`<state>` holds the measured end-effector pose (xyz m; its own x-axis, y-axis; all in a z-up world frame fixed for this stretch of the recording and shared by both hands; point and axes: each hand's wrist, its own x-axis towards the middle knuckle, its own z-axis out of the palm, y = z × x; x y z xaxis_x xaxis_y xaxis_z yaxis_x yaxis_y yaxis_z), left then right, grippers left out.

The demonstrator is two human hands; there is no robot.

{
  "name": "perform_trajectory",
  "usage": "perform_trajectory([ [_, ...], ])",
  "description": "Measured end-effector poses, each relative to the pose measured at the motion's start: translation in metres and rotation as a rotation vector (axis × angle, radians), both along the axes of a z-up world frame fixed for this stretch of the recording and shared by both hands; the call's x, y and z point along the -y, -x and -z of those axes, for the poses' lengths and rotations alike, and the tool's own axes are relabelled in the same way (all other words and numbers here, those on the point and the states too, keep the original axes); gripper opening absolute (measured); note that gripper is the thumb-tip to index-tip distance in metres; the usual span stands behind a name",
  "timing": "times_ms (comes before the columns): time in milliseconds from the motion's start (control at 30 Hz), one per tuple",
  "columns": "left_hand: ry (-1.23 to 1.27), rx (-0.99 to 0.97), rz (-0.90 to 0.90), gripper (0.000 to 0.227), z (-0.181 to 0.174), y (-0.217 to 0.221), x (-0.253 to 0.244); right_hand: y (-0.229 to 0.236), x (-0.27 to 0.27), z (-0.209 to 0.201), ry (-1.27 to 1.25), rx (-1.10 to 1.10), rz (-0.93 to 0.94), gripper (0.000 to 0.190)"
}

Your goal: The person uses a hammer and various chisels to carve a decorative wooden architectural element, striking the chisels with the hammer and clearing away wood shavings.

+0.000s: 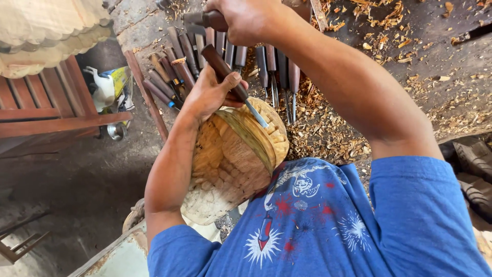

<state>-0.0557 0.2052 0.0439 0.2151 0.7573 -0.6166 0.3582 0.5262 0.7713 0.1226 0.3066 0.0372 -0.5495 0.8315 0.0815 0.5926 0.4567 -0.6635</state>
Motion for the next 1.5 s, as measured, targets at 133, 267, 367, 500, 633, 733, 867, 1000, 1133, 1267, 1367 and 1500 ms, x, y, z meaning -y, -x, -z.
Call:
perform_trajectory([
  [133,-0.116,0.021,0.084,0.055,-0.002,0.005,0.001,-0.004,0.001,0.001,0.002,0.155,-0.082,0.045],
  [267,-0.329,0.230,0.268,0.051,-0.003,0.011,0.009,-0.019,0.016,0.012,0.047,-0.020,0.066,0.031],
  [367,-0.268,0.411,0.193,0.041,-0.009,0.012,0.006,-0.056,0.049,0.027,0.250,-0.105,0.105,0.019],
  [500,-0.398,0.721,0.022,0.032,-0.040,0.014,0.004,-0.106,0.114,0.055,0.512,-0.135,0.177,0.022],
  [633,-0.540,0.451,0.015,0.035,-0.066,-0.016,0.024,-0.155,0.178,0.087,0.602,-0.358,0.267,0.032],
  [733,-0.653,0.206,0.253,0.041,-0.068,-0.063,0.066,-0.181,0.223,0.100,0.657,-0.577,0.390,0.059],
  [867,-0.758,-0.142,0.914,0.037,-0.049,-0.136,0.136,-0.197,0.267,0.107,0.686,-0.686,0.532,0.044],
  [1000,-0.876,-0.214,1.428,0.043,-0.012,-0.147,0.167,-0.201,0.317,0.119,0.602,-0.606,0.560,0.040],
  [1133,-1.227,-0.164,1.293,0.025,0.018,-0.134,0.174,-0.193,0.364,0.153,0.466,-0.470,0.601,0.033],
  [1267,-0.920,-0.098,1.313,0.036,0.024,-0.123,0.173,-0.179,0.398,0.173,0.146,-0.381,0.558,0.039],
  [1367,-0.649,-0.111,1.313,0.043,0.020,-0.124,0.168,-0.171,0.407,0.168,-0.066,-0.335,0.506,0.027],
  [1500,-0.582,-0.224,1.352,0.046,0.018,-0.132,0.167,-0.167,0.397,0.147,-0.307,-0.403,0.372,0.029],
])
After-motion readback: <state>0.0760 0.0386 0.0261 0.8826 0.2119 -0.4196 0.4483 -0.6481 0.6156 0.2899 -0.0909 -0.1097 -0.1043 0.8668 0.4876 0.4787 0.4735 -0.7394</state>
